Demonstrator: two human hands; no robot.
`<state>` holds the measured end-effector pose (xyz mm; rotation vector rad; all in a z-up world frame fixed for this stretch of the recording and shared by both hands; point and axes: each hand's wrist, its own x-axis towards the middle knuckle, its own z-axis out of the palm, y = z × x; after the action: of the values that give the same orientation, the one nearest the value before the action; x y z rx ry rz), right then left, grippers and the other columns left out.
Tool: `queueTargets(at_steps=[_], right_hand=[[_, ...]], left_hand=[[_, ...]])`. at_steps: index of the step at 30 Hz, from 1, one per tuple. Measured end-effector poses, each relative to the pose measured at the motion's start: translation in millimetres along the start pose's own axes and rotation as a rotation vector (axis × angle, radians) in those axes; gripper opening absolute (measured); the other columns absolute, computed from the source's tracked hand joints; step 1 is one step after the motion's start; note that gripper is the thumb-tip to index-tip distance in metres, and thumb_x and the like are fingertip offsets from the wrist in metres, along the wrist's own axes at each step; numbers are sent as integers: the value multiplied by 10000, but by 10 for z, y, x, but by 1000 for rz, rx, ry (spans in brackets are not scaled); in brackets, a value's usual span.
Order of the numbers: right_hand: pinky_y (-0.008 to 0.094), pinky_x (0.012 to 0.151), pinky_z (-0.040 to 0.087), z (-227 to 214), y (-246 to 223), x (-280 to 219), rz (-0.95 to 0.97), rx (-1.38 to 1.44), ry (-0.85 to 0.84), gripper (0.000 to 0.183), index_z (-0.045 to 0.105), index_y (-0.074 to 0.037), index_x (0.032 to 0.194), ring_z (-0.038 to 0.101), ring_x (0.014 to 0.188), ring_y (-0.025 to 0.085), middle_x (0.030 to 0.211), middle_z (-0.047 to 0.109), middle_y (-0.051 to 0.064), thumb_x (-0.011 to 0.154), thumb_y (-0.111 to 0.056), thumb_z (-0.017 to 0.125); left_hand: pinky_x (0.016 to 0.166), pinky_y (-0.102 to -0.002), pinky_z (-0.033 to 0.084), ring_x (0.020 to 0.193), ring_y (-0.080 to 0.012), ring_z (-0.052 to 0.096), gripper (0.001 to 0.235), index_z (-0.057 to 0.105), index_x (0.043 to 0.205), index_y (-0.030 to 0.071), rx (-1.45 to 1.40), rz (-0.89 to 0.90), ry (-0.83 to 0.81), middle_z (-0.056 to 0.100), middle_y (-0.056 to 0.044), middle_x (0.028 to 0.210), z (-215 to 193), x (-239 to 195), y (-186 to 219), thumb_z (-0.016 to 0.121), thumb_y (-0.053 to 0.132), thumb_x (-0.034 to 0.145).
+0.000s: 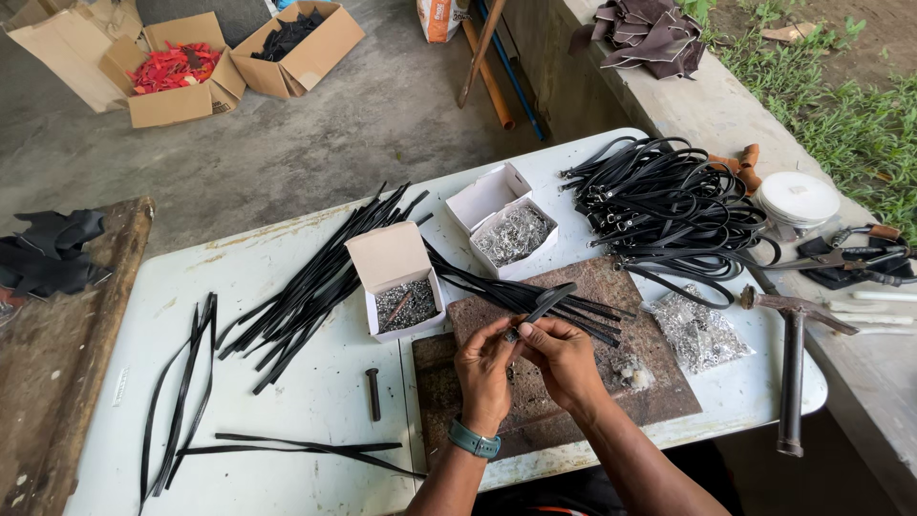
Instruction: The person attaches metal hardware to black leather straps using a hammer and a metal punch on a wooden block. They repeatedly position the strap and hardware, strike the punch to secure the fastener, and place the finished strap aside.
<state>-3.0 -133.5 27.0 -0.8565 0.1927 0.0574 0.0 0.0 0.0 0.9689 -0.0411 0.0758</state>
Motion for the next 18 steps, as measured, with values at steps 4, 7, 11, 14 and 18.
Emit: queueTargets(at_steps=[4, 7, 11, 14, 18], right_hand=[[361, 805, 614, 132, -40, -63, -179, -284, 21, 134, 766, 56, 1006, 723, 827, 201, 940, 773, 154, 909, -34, 747], [328, 808, 590, 201, -75, -85, -235, -391, 38, 145, 776, 39, 1003, 718, 866, 159, 977, 787, 131, 887, -45, 753], [345, 880, 612, 248, -113, -85, -221, -371, -52, 153, 755, 31, 1022, 741, 929, 168, 1029, 791, 125, 895, -53, 735], [414, 878, 623, 235, -199, -66, -143, -175, -170, 140, 720, 26, 1055, 744, 923, 231, 1053, 777, 163, 938, -49, 703], [466, 954, 631, 141, -310, -90, -120, -29, -213, 131, 661, -35, 1064, 750, 1025, 264, 1140, 755, 180, 933, -38, 674]], left_hand=[[908, -347, 616, 1032, -188, 734, 227, 741, 1151, 39, 68, 0, -25, 765, -116, 1138, 99, -60, 202, 704, 20, 929], [904, -315, 586, 1000, -164, 720, 194, 738, 1111, 18, 63, -43, -26, 765, -103, 1088, 90, -108, 304, 721, 14, 918], [867, -319, 609, 931, -168, 726, 126, 703, 1010, 4, 13, -38, -19, 764, -118, 1015, 75, -41, 327, 754, 3, 895], [805, -317, 615, 875, -172, 728, 127, 684, 976, 13, -12, -20, -5, 769, -128, 998, 95, 34, 366, 763, 0, 877], [781, -297, 603, 853, -153, 702, 140, 691, 983, 1, 188, 88, -23, 726, -117, 969, 185, 24, 470, 804, -14, 902]])
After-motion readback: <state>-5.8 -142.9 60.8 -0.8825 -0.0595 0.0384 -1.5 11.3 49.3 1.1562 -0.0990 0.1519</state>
